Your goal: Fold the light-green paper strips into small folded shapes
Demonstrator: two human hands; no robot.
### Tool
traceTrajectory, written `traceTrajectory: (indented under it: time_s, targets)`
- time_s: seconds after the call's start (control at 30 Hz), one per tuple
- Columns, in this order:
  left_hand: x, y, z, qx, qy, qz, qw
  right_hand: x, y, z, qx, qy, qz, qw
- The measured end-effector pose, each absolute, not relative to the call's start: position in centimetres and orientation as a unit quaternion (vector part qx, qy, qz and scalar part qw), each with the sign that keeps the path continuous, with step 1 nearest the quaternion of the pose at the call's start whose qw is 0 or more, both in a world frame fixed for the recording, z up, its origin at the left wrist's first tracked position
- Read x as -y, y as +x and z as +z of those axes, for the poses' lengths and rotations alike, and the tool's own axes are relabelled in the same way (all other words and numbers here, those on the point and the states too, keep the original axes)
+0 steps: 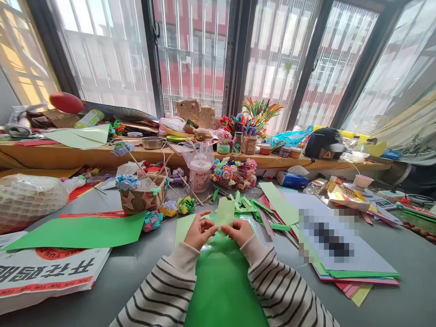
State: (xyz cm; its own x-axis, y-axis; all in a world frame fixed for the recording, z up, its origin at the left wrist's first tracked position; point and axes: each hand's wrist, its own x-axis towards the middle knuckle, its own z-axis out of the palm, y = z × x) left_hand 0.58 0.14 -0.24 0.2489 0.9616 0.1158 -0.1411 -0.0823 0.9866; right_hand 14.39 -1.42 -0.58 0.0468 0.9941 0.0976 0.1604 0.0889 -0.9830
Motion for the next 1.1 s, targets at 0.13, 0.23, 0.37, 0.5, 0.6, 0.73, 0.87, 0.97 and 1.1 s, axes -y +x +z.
traceTrajectory:
  time_s: [0.13, 0.23, 0.37, 0.5, 0.6, 0.73, 0.87, 0.97, 1.1]
  targets:
    - [-0.1, 0.5, -0.1, -0.373, 0.545, 0.483, 0.574, 1.3, 14.4, -0.8, 0.548, -0.517, 0.433, 0.495]
    - [-0.2, 0.4, -0.2, -0.362, 0.543, 0.494, 0.574, 1.1, 14.4, -0.9, 0.551, -0.522, 0.430, 0.489]
    - [-0.2, 0.4, -0.4, -0.367, 0.527, 0.492, 0.588, 1.1, 14.4, -0.9, 0.555, -0.525, 0.431, 0.480]
    - [-0.2, 0.5, 0.0, -0.394, 0.513, 0.489, 0.585, 1.3, 14.3, -0.6, 0.566, -0.508, 0.470, 0.447]
    - [-0.2, 0.4, 0.4, -0.394, 0.489, 0.505, 0.592, 1.7, 14.1, -0.4, 0.585, -0.483, 0.503, 0.414]
    - [-0.2, 0.2, 0.7, -0.393, 0.483, 0.508, 0.595, 1.9, 14.0, -0.2, 0.627, -0.468, 0.503, 0.366]
    - [-0.1, 0.2, 0.7, -0.396, 0.491, 0.496, 0.597, 1.8, 14.2, 0.1, 0.628, -0.498, 0.429, 0.416]
    - [0.1, 0.3, 0.6, -0.391, 0.498, 0.482, 0.606, 1.5, 14.5, 0.3, 0.595, -0.508, 0.385, 0.490]
    - [0.1, 0.5, 0.3, -0.387, 0.505, 0.464, 0.617, 1.4, 14.6, 0.1, 0.593, -0.508, 0.347, 0.519]
